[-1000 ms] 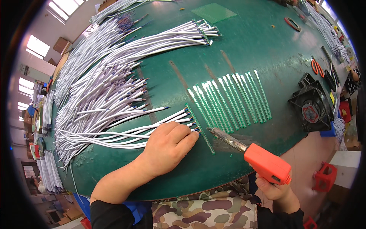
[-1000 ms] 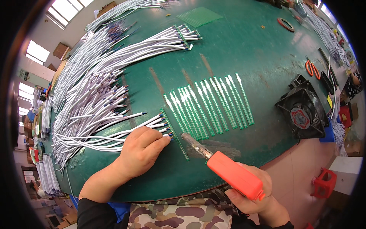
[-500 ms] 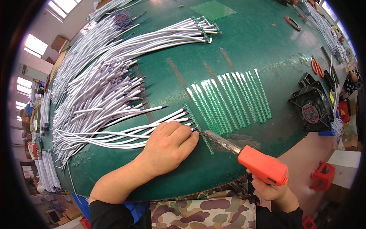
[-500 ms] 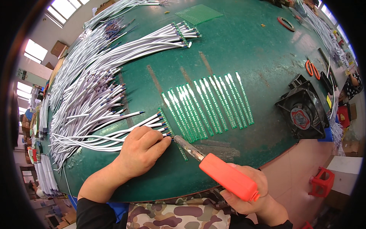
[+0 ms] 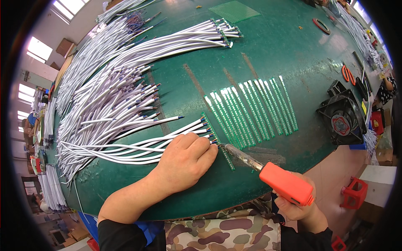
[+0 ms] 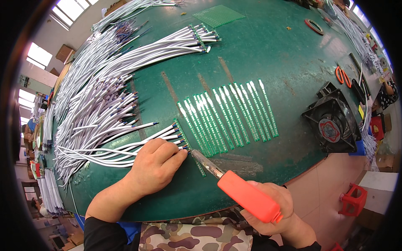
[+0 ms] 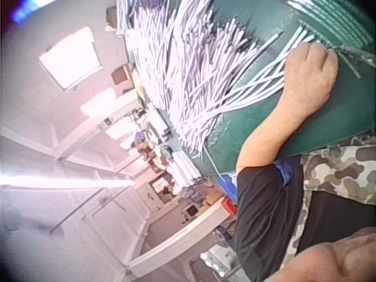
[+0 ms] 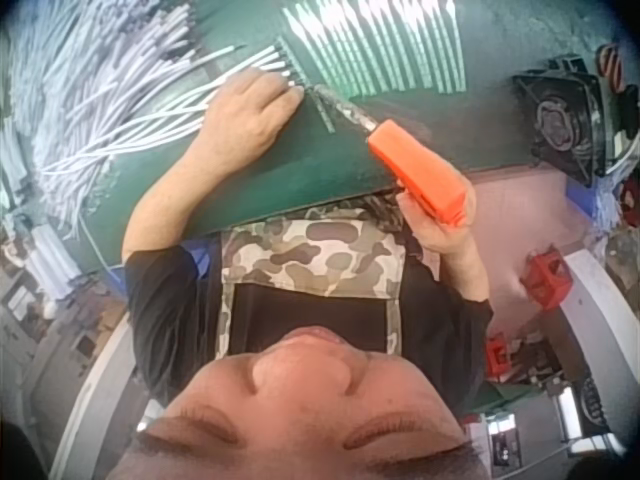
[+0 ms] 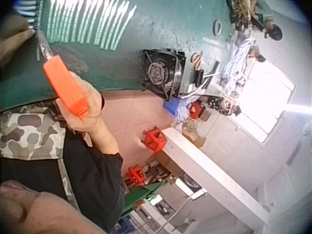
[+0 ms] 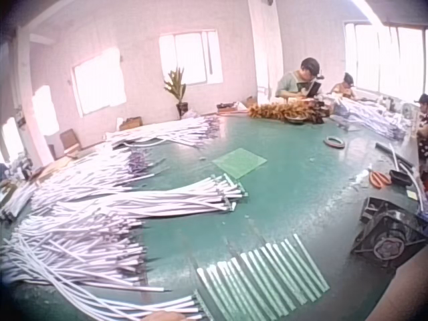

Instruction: The person attaches wires to circuit boards by hand, arranges bundles of wires on the table, and solders wires onto circuit boards using a soldering iron.

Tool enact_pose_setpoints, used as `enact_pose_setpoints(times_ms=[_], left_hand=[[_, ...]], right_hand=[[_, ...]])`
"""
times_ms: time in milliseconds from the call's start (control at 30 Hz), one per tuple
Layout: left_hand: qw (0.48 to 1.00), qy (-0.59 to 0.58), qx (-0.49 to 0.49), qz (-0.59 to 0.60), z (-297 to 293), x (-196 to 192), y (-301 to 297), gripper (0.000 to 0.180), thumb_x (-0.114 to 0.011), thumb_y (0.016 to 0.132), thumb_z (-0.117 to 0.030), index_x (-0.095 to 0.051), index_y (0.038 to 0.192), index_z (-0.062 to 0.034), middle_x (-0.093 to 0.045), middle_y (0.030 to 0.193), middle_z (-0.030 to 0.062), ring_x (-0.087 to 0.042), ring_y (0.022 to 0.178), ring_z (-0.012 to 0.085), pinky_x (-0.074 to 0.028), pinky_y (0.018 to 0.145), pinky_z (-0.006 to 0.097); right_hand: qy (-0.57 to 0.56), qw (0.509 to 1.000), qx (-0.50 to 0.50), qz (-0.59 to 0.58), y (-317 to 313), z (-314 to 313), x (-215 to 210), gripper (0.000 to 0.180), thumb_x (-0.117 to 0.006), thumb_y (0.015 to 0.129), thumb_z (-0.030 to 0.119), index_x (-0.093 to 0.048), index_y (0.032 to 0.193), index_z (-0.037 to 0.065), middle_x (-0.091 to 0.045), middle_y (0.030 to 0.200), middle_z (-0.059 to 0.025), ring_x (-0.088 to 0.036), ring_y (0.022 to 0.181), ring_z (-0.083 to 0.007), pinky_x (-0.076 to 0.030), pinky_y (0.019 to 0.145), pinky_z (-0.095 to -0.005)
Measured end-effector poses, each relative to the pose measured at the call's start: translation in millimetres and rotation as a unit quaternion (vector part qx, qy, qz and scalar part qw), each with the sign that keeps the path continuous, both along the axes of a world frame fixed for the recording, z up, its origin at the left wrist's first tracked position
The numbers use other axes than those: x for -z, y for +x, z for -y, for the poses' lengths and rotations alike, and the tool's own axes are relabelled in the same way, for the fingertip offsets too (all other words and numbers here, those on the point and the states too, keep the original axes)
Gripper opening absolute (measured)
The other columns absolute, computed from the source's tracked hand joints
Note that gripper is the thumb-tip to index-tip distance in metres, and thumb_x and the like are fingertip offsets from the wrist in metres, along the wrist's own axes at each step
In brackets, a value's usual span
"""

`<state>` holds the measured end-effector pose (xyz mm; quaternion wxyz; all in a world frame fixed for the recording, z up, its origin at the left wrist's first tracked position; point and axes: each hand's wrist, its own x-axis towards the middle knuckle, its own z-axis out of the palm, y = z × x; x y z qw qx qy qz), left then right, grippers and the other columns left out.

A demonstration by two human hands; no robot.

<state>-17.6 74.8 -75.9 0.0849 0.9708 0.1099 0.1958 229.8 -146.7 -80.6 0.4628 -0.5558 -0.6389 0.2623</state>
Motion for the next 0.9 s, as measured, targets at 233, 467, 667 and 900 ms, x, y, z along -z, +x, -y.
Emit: enact_pose_setpoints(times_ms=[233, 467, 667, 900], left_hand=[[1.000, 0.005, -0.007, -0.010, 1, -2, 2, 0.026, -0.068, 0.073, -0.006, -0.069, 0.099, -0.0008, -0.060, 0.088, 0.0070, -0.059, 0.077, 0.0238, -0.049, 0.066, 0.037], [1.000, 0.005, -0.006, -0.013, 1, -2, 1, 0.026, -0.067, 0.074, -0.006, -0.069, 0.099, -0.0012, -0.060, 0.088, 0.0068, -0.059, 0.077, 0.0234, -0.049, 0.066, 0.036], [1.000, 0.006, -0.005, -0.016, 0, -2, 0, 0.027, -0.067, 0.073, -0.006, -0.069, 0.100, -0.0013, -0.060, 0.089, 0.0068, -0.058, 0.076, 0.0233, -0.049, 0.067, 0.036], [0.999, 0.015, -0.017, -0.027, 2, -4, -3, 0.027, -0.065, 0.075, -0.010, -0.068, 0.101, -0.0014, -0.059, 0.089, 0.0065, -0.059, 0.078, 0.0231, -0.049, 0.067, 0.036]], right_hand=[[0.049, 0.998, 0.007, 0.049, -4, -9, -7, 0.062, -0.083, 0.070, 0.009, -0.059, 0.125, -0.005, -0.072, 0.097, -0.0150, -0.068, 0.067, -0.0279, -0.053, 0.058, -0.0355], [0.040, 0.997, -0.003, 0.064, -1, -10, -14, 0.063, -0.083, 0.069, 0.009, -0.059, 0.126, -0.004, -0.070, 0.086, -0.0123, -0.064, 0.062, -0.0273, -0.049, 0.054, -0.0352], [0.001, 0.997, 0.054, 0.047, -6, 0, -17, 0.018, -0.069, 0.083, 0.020, -0.065, 0.086, 0.002, -0.063, 0.075, -0.0071, -0.061, 0.061, -0.0230, -0.048, 0.055, -0.0331], [0.022, 0.998, 0.042, 0.036, 6, 13, 2, 0.033, -0.074, 0.078, 0.020, -0.062, 0.102, 0.000, -0.067, 0.086, -0.0111, -0.063, 0.063, -0.0270, -0.050, 0.058, -0.0360]])
